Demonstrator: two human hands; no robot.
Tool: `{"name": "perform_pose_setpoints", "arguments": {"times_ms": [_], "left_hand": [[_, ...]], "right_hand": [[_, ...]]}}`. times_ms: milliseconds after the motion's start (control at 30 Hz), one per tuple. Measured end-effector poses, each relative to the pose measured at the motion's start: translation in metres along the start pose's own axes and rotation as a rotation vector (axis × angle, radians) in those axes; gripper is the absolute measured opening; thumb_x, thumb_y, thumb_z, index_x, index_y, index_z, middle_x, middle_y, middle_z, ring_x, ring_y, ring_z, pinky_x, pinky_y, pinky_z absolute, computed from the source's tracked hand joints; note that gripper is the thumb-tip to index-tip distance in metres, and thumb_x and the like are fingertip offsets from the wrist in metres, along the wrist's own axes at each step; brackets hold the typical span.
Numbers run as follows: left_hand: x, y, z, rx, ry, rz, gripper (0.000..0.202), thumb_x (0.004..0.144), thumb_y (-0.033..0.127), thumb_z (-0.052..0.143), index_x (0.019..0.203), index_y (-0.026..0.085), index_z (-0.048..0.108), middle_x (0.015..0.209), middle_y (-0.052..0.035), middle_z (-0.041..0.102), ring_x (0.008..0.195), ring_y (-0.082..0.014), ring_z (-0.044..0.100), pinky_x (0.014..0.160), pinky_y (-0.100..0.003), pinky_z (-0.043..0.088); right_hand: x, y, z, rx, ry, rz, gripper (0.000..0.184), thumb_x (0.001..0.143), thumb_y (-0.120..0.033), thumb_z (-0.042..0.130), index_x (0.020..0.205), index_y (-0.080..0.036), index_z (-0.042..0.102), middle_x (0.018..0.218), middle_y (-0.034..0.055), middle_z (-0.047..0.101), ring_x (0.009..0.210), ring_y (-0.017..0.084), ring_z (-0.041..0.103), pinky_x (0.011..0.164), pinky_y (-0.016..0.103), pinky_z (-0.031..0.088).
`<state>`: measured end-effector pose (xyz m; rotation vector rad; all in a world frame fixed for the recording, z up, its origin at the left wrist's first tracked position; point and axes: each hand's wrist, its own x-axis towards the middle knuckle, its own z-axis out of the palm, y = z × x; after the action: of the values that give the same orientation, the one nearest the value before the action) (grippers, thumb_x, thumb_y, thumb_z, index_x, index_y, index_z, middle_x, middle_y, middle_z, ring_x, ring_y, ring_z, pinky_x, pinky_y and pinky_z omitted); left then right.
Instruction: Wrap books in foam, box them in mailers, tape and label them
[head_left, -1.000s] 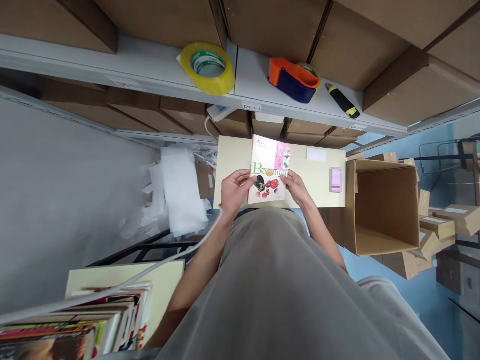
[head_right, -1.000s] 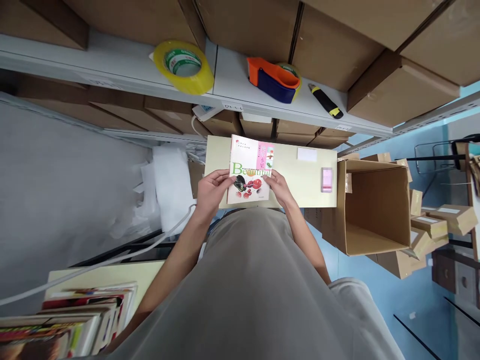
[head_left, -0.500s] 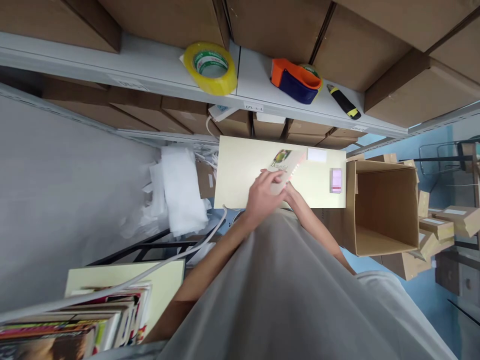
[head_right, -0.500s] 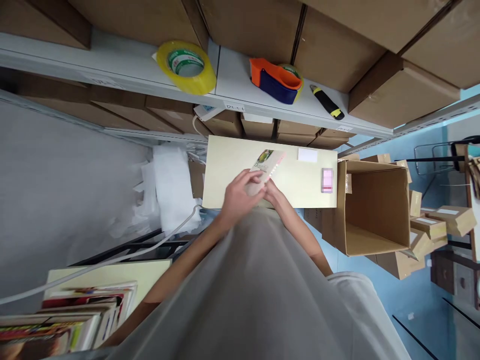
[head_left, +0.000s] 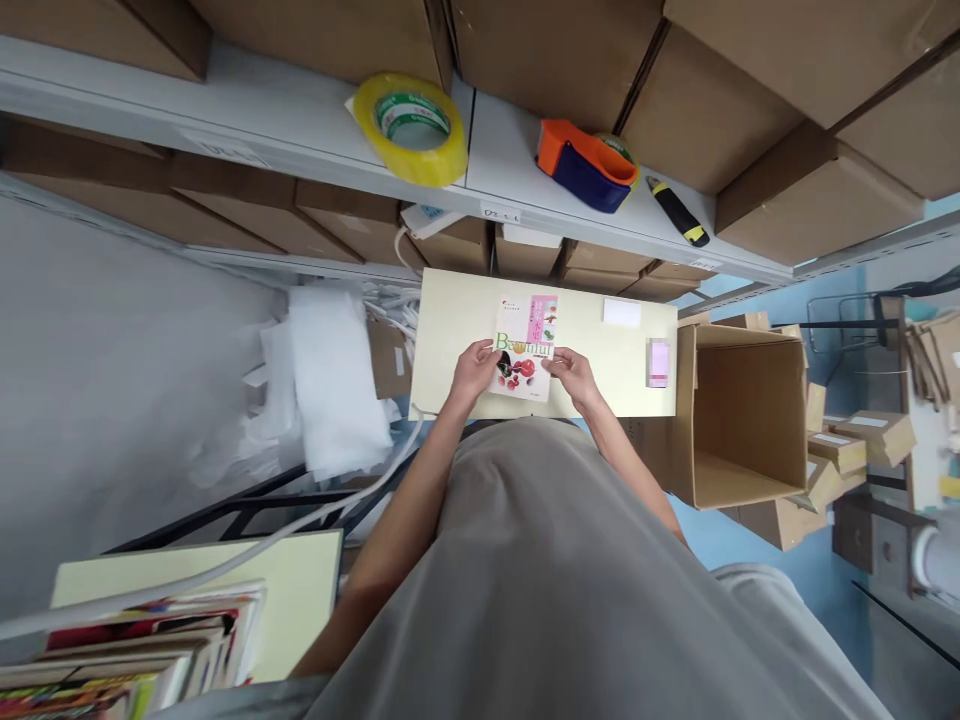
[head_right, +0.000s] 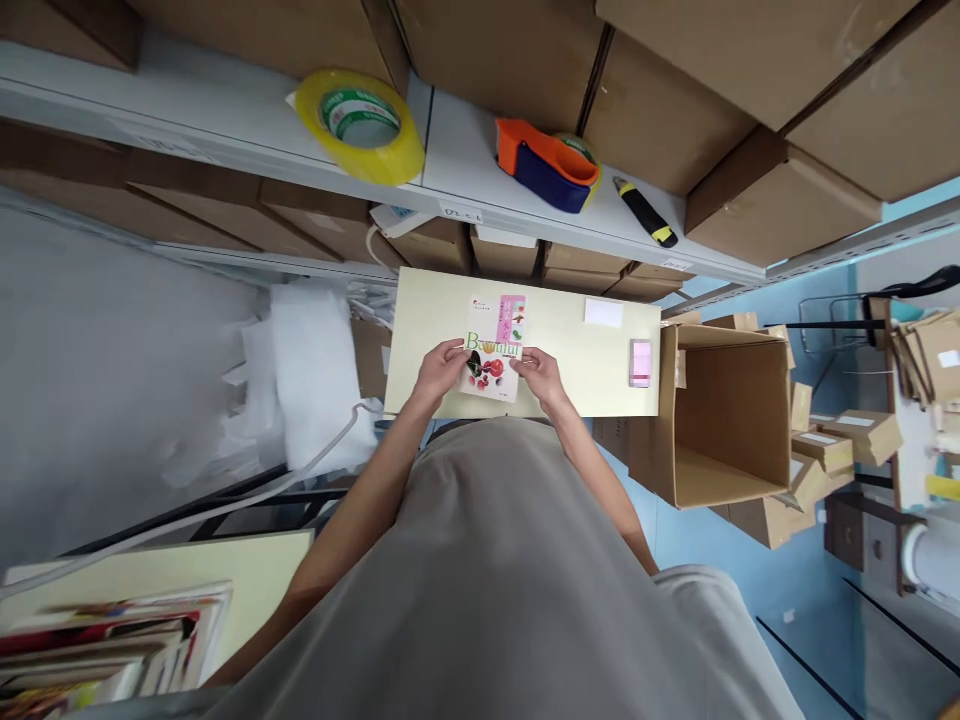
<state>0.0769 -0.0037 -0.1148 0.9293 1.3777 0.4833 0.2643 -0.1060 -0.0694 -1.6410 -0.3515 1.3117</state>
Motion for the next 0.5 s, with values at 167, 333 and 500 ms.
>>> {"name": "perform_pose_setpoints", "arguments": {"times_ms": [167, 333, 500], "left_hand": [[0.001, -0.019, 0.028, -0.056, -0.106, -0.035, 0.034, 0.089, 0.038, 0.075, 0.116, 0.018, 0.076, 0.120, -0.0136, 0.087, 0.124, -0.0305, 0.080, 0.117, -0.044, 0.059], [0.002, -0.044, 0.051, -0.079, -0.271, -0.036, 0.045, 0.087, 0.057, 0.075, 0.110, 0.019, 0.080, 0.121, -0.0138, 0.086, 0.122, -0.0329, 0.078, 0.112, -0.045, 0.060], [-0.004, -0.067, 0.071, -0.094, -0.538, -0.044, 0.054, 0.081, 0.067, 0.076, 0.105, 0.019, 0.081, 0.116, -0.0144, 0.085, 0.116, -0.0340, 0.077, 0.104, -0.046, 0.063]], "right_hand": [[-0.021, -0.001, -0.009, -0.131, 0.058, -0.084, 0.042, 0.077, -0.047, 0.094, 0.105, -0.021, 0.075, 0.099, 0.0060, 0.087, 0.093, 0.023, 0.083, 0.092, 0.036, 0.065], [-0.048, -0.002, -0.015, -0.340, 0.192, -0.092, 0.032, 0.089, -0.046, 0.083, 0.108, -0.022, 0.074, 0.101, 0.0068, 0.087, 0.092, 0.024, 0.083, 0.083, 0.034, 0.065], [-0.080, -0.008, -0.012, -0.628, 0.332, -0.112, 0.024, 0.096, -0.036, 0.077, 0.114, -0.020, 0.077, 0.106, 0.0083, 0.087, 0.092, 0.023, 0.082, 0.087, 0.035, 0.066]]}}
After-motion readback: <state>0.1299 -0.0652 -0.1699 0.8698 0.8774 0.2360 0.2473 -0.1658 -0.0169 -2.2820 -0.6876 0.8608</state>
